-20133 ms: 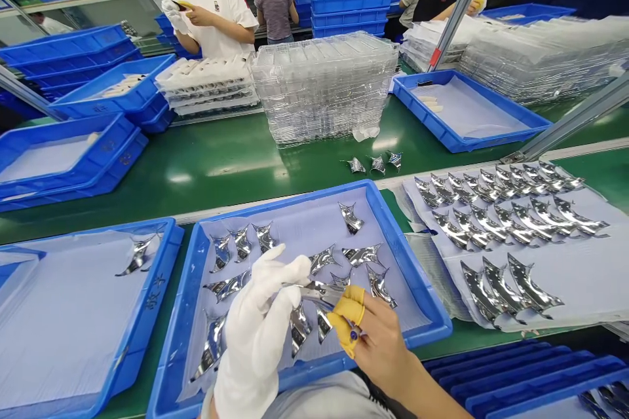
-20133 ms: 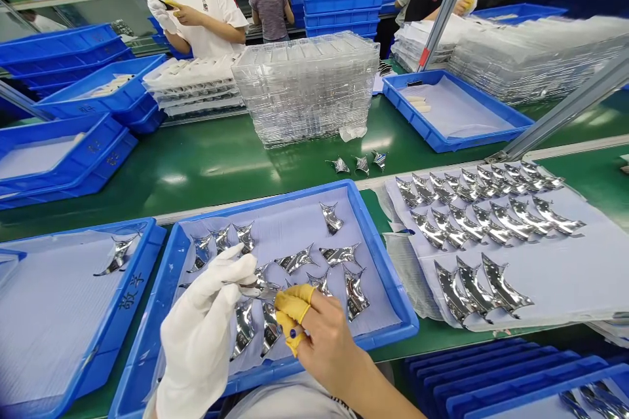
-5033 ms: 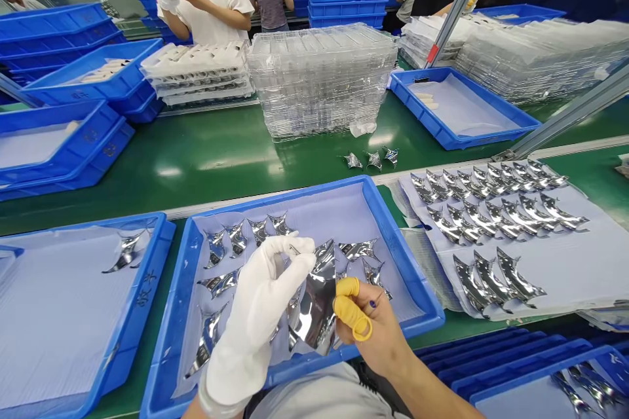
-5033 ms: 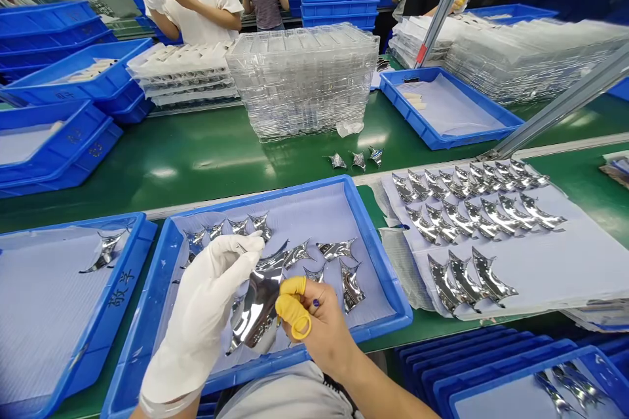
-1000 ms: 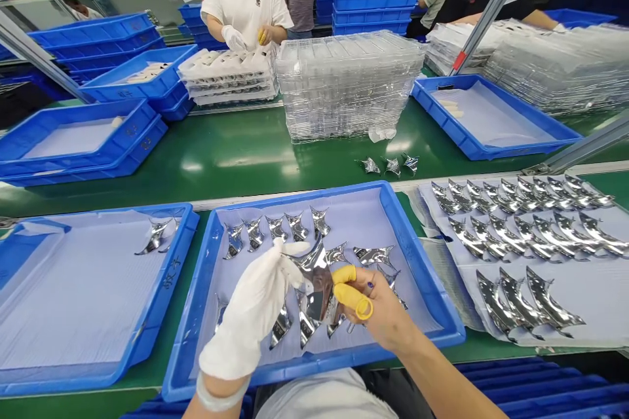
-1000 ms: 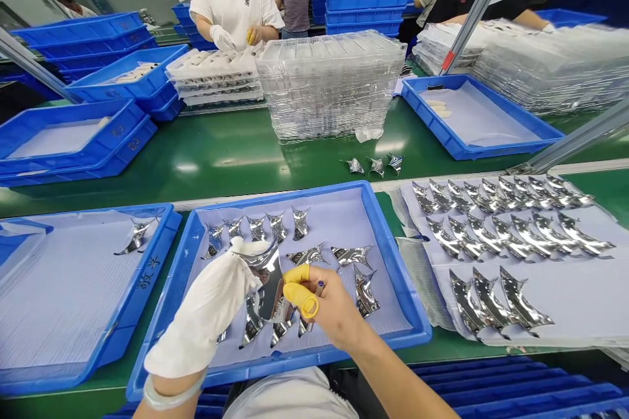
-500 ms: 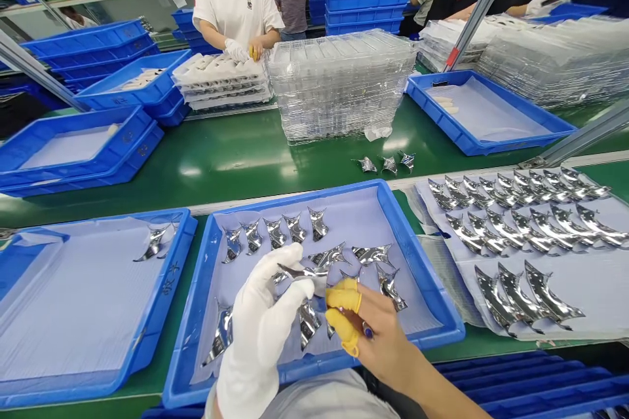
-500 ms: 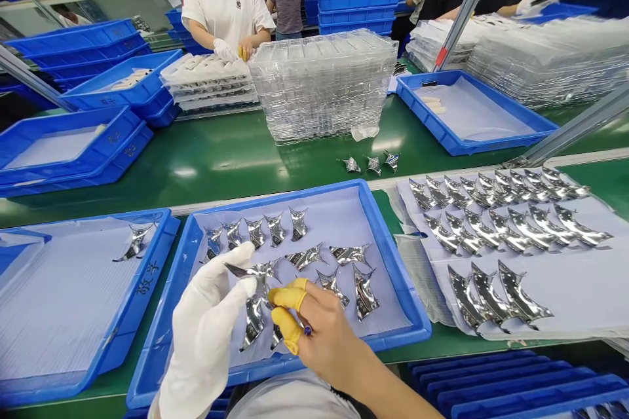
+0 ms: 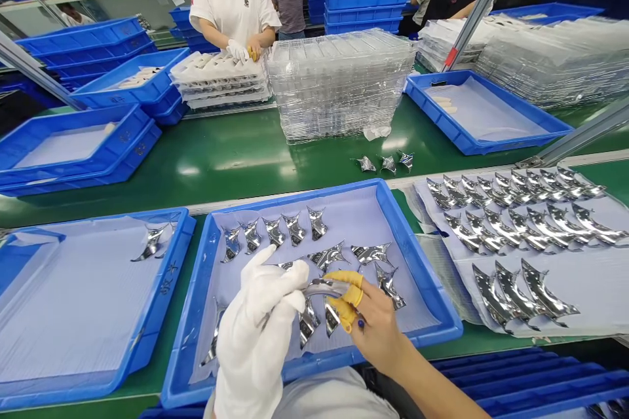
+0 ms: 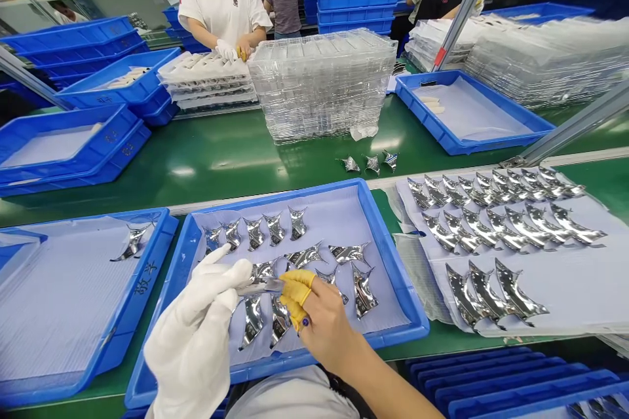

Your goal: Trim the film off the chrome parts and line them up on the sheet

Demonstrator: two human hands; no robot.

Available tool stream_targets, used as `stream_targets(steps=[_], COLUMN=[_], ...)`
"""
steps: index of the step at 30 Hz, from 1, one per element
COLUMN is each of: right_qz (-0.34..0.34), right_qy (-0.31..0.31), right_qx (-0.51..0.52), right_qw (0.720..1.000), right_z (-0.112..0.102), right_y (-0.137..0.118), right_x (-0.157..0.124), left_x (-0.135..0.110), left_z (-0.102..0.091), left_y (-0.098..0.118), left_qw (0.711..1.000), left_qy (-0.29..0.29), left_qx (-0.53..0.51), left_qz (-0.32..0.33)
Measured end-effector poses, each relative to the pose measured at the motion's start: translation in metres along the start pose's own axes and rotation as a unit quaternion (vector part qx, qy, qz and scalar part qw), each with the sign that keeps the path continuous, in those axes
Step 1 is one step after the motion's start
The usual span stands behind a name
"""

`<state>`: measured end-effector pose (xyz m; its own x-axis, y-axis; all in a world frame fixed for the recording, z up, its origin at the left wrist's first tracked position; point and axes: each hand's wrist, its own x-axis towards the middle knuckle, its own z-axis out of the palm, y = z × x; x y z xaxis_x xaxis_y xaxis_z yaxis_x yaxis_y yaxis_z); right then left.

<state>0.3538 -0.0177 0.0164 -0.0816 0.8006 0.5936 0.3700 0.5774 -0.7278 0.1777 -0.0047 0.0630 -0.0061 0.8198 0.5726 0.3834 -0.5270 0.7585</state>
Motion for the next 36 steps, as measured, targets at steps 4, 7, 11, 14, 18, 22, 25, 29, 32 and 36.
stream_targets(steps=[4, 7, 11, 14, 18, 22, 25, 29, 32, 36], right_qz=[0.053, 0.070, 0.105, 0.164, 0.194, 0.200, 0.181, 0.117, 0.122, 0.238], right_qy=[-0.001, 0.003, -0.019, -0.051, -0.058, -0.061, -0.053, -0.045, -0.066, -0.136], right_qx=[0.052, 0.097, 0.185, 0.250, 0.280, 0.271, 0.236, 0.155, 0.130, 0.130], right_qw=[0.997, 0.993, 0.977, 0.953, 0.938, 0.940, 0.953, 0.980, 0.982, 0.953], right_z=[0.004, 0.004, 0.004, 0.003, 0.004, 0.007, 0.009, 0.007, 0.002, -0.008], right_y=[0.005, 0.004, -0.001, -0.005, -0.005, -0.002, -0.003, -0.009, -0.010, -0.005], right_x=[0.003, 0.006, 0.007, 0.007, 0.009, 0.010, 0.008, 0.005, 0.005, 0.008], left_x=[0.002, 0.004, 0.006, 0.008, 0.008, 0.006, 0.004, 0.002, 0.003, 0.009], left_z=[-0.003, -0.004, -0.002, -0.001, -0.002, -0.001, 0.001, 0.002, -0.001, -0.007], left_y=[0.003, 0.003, -0.001, -0.002, 0.000, 0.003, 0.001, -0.006, -0.010, -0.011], left_qw=[0.997, 0.994, 0.998, 0.997, 0.997, 0.998, 0.998, 0.999, 0.999, 0.997], left_qy=[-0.044, -0.068, -0.037, -0.030, -0.021, -0.022, -0.039, -0.049, -0.050, -0.061], left_qx=[0.030, 0.032, -0.018, -0.066, -0.075, -0.037, -0.015, 0.000, 0.000, 0.019], left_qz=[0.063, 0.081, 0.043, 0.000, 0.019, 0.051, 0.044, 0.007, 0.001, 0.039])
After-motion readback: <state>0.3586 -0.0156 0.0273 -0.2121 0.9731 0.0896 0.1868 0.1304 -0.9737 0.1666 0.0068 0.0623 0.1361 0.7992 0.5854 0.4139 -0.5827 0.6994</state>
